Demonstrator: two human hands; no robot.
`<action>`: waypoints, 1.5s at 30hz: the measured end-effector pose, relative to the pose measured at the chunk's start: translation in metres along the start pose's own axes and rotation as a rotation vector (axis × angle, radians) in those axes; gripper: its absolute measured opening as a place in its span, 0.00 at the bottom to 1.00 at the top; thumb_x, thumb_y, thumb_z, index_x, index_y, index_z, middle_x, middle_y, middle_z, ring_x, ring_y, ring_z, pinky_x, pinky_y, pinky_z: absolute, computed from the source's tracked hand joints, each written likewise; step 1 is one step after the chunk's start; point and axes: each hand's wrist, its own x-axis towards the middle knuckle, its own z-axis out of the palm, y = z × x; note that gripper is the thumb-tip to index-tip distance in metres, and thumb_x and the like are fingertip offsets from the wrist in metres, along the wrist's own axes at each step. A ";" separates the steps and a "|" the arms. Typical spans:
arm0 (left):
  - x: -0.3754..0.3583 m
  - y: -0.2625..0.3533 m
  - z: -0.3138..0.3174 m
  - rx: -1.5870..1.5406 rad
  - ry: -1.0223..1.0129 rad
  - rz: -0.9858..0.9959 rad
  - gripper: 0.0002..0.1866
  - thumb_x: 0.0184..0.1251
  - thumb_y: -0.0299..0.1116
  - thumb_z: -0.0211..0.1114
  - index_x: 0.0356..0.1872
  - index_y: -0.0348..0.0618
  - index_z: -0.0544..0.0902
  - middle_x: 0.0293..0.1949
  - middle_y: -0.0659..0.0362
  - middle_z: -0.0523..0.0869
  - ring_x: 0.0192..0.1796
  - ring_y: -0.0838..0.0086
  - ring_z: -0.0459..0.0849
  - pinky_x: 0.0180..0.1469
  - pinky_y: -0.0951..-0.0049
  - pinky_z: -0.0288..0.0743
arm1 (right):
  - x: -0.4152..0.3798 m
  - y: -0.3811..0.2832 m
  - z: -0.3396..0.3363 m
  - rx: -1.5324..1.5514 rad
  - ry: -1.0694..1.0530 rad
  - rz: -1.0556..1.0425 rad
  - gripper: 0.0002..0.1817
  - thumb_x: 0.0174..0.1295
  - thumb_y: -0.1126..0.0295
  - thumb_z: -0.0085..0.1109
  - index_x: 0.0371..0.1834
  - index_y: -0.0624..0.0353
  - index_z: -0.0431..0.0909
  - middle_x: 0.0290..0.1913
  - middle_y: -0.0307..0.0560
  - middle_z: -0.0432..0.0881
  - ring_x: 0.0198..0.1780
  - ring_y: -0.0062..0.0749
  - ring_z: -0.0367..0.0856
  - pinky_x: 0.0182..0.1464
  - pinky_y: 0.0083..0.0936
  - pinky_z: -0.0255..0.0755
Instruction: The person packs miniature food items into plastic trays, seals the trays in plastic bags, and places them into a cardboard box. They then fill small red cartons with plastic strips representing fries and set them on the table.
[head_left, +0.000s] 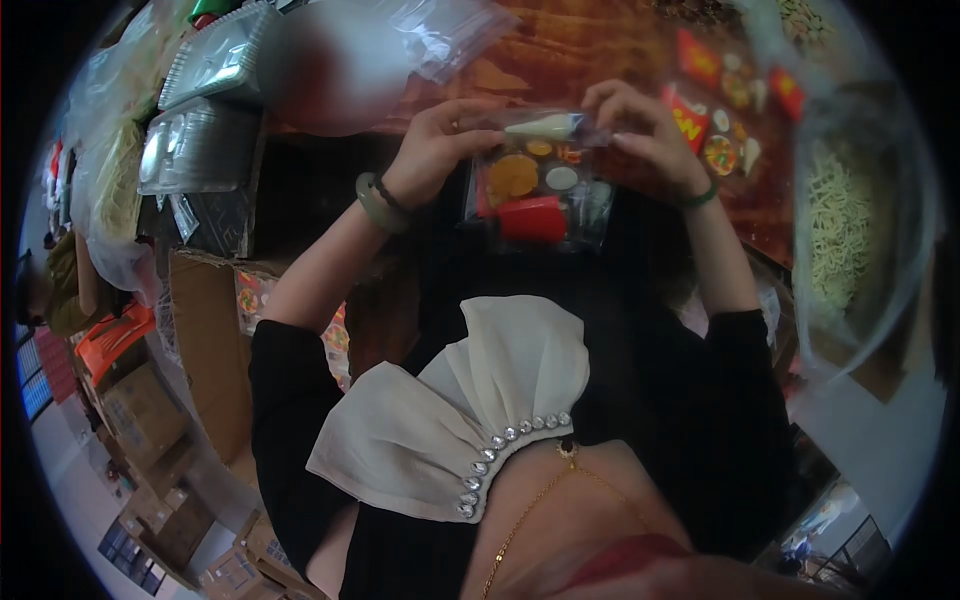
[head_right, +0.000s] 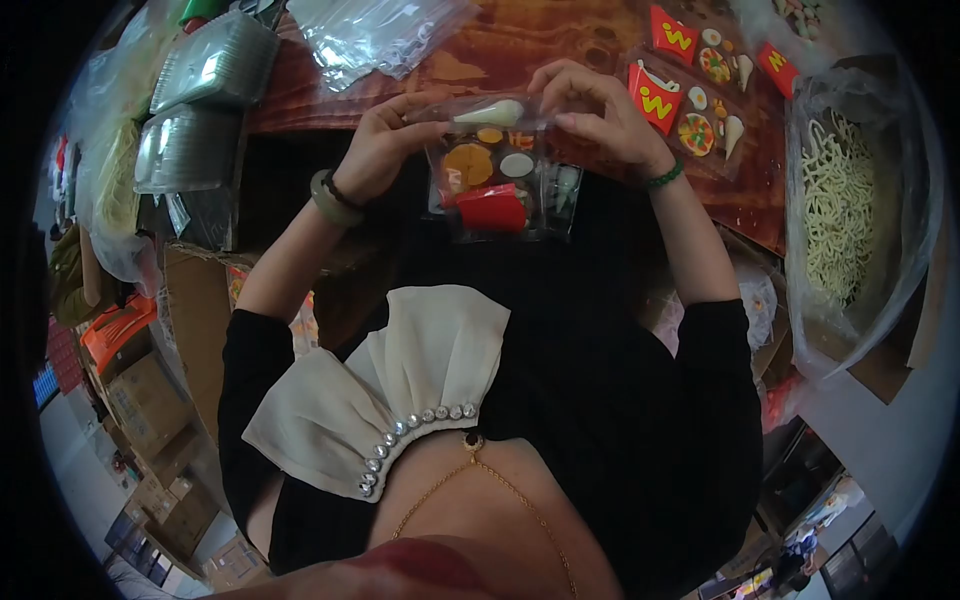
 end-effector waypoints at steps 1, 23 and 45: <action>-0.002 -0.001 0.002 -0.057 -0.003 0.067 0.21 0.62 0.26 0.64 0.58 0.40 0.73 0.48 0.53 0.83 0.47 0.71 0.83 0.51 0.72 0.77 | -0.003 -0.003 -0.002 0.115 0.049 0.092 0.05 0.59 0.74 0.55 0.37 0.57 0.78 0.46 0.40 0.76 0.44 0.23 0.78 0.46 0.21 0.75; -0.062 0.040 0.051 0.844 -0.065 0.911 0.31 0.43 0.29 0.76 0.54 0.44 0.76 0.57 0.50 0.76 0.62 0.54 0.73 0.60 0.58 0.71 | 0.029 -0.029 0.019 -0.081 -0.716 0.426 0.19 0.50 0.58 0.71 0.37 0.60 0.80 0.31 0.41 0.81 0.32 0.23 0.78 0.36 0.23 0.73; -0.047 0.036 -0.061 1.061 0.546 0.822 0.18 0.50 0.26 0.69 0.46 0.44 0.79 0.53 0.51 0.78 0.59 0.51 0.72 0.59 0.57 0.70 | 0.390 0.008 0.181 -0.652 -0.136 -0.292 0.25 0.50 0.42 0.66 0.36 0.54 0.86 0.34 0.42 0.82 0.34 0.31 0.79 0.41 0.27 0.72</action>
